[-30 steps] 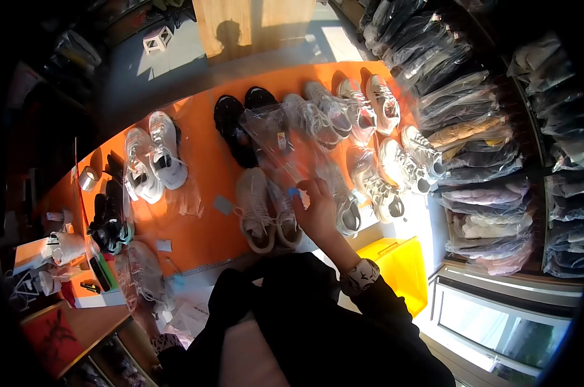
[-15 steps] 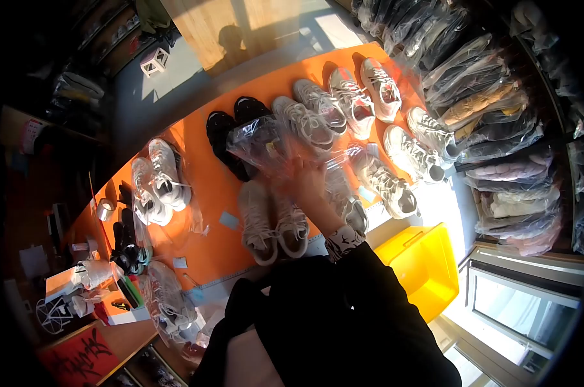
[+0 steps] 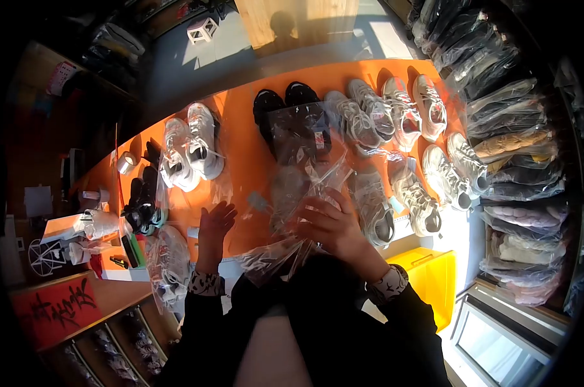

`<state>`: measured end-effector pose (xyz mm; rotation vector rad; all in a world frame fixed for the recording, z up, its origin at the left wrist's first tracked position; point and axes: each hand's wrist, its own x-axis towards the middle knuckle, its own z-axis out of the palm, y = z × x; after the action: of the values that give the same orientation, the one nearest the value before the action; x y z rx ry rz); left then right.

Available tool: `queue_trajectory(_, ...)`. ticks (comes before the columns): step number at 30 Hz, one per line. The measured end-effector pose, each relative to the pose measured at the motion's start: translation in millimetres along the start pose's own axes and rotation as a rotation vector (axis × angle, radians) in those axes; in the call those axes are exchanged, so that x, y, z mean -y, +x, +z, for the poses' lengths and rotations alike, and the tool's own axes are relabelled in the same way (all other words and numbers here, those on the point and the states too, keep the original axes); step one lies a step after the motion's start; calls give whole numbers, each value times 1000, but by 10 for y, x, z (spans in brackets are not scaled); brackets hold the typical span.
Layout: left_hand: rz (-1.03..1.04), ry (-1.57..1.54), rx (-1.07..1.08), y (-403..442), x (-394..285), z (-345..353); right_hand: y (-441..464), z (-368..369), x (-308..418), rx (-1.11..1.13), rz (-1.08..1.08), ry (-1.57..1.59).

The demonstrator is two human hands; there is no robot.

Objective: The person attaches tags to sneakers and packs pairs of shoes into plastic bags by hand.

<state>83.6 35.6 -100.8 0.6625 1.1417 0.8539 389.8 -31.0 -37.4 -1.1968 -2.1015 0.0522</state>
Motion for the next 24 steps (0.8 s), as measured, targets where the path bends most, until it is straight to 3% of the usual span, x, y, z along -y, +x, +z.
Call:
queue_trajectory(2,-49,115,26,197,-47,93,-34,-79,-26,51,8,34)
queue_trajectory(4,124,503,175,339,-42,221,16,-119,-32,-6,11,94)
queue_trajectory(5,128,497,170,377,-88,278,71,-155,-6,-10,4,96)
queue_trajectory(7,-168,367,383,370,-283,444,170,-176,18,-26,-7,136)
queue_trajectory(11,-269,195,474,481,-207,472,358,-244,25,4,3,220)
queue_trajectory(14,-161,16,271,432,-250,387,484,-351,-58,67,25,103)
queue_trajectory(16,148,-39,45,366,-351,326,507,-406,-162,48,37,14)
queue_trajectory(20,350,1,-71,215,-499,173,505,-585,-628,2,150,-300)
queue_trajectory(22,337,-6,-93,141,-487,162,607,-650,-768,-6,274,-586)
queue_trajectory(24,245,-63,-179,75,-411,244,714,-725,-694,-63,333,-661)
